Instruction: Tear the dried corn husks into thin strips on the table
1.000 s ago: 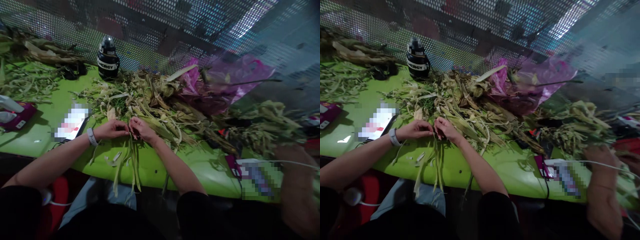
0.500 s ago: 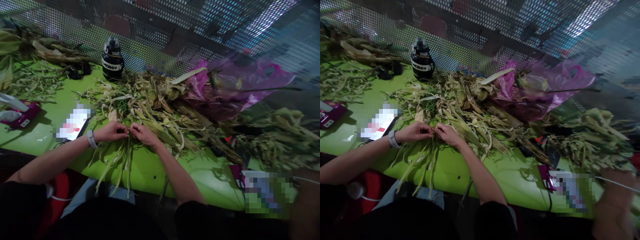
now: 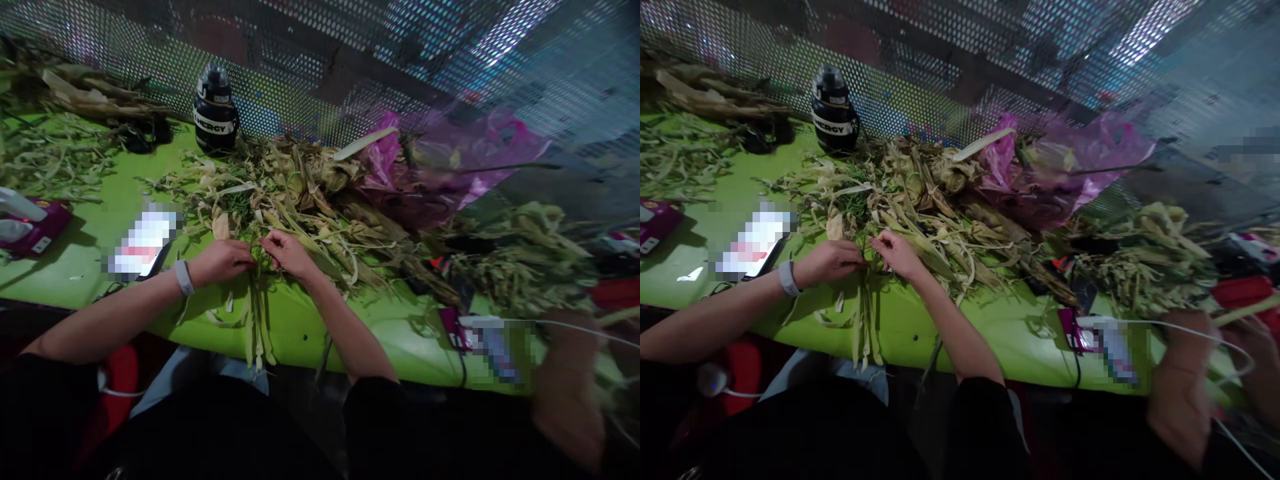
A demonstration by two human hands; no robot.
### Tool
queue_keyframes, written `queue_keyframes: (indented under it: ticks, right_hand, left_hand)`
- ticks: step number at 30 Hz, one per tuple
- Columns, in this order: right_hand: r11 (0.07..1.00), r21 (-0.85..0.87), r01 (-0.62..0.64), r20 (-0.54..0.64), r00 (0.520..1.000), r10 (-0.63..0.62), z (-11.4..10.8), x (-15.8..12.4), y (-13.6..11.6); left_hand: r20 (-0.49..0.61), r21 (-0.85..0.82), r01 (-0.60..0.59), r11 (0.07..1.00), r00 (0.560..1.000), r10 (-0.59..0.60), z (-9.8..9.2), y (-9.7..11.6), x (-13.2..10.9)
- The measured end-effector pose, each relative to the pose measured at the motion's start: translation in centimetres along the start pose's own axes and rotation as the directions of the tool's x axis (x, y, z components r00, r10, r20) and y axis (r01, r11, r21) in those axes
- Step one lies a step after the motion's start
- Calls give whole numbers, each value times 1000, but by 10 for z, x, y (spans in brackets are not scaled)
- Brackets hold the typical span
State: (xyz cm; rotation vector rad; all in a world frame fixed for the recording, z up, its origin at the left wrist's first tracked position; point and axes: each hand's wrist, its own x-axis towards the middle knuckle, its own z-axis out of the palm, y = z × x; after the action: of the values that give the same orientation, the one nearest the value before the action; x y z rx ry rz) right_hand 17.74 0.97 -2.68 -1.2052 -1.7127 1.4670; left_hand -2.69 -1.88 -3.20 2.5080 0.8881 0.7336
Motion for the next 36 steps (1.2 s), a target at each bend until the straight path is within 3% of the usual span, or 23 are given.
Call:
queue_keyframes:
  ticks: [6,10,19,22,25,29,32,36]
  right_hand:
    - [974,128,-185,139,976,167,4,-9,-11]
    - [922,263,-285,202,950,236,5,-10,-11]
    - [823,414,-388,334,906,259,12,-5,-2]
    - [844,424,-330,310,928,207,11,-5,0]
    - [916,355,-186,165,977,135,9,-5,-2]
    - [972,230,-44,48,998,34,10,-7,-6]
    - [986,163,15,46,999,-23,13,-7,-4]
    - [995,49,87,35,995,-89,15,-4,2]
  left_hand:
    - [-84,191,26,981,996,-10,-5,-1,-2]
    - [-66,232,53,971,997,-39,-7,-1,-2]
    - [-37,363,140,921,990,-136,-5,8,-3]
    - [-57,264,160,951,987,-150,-5,6,-1]
    - [-105,-13,215,977,971,-215,-5,4,1]
    - [-135,-372,295,880,921,-366,-6,1,3]
    - [-163,-468,316,825,887,-432,-3,-2,4]
    - [-198,-475,334,814,861,-469,0,-6,4]
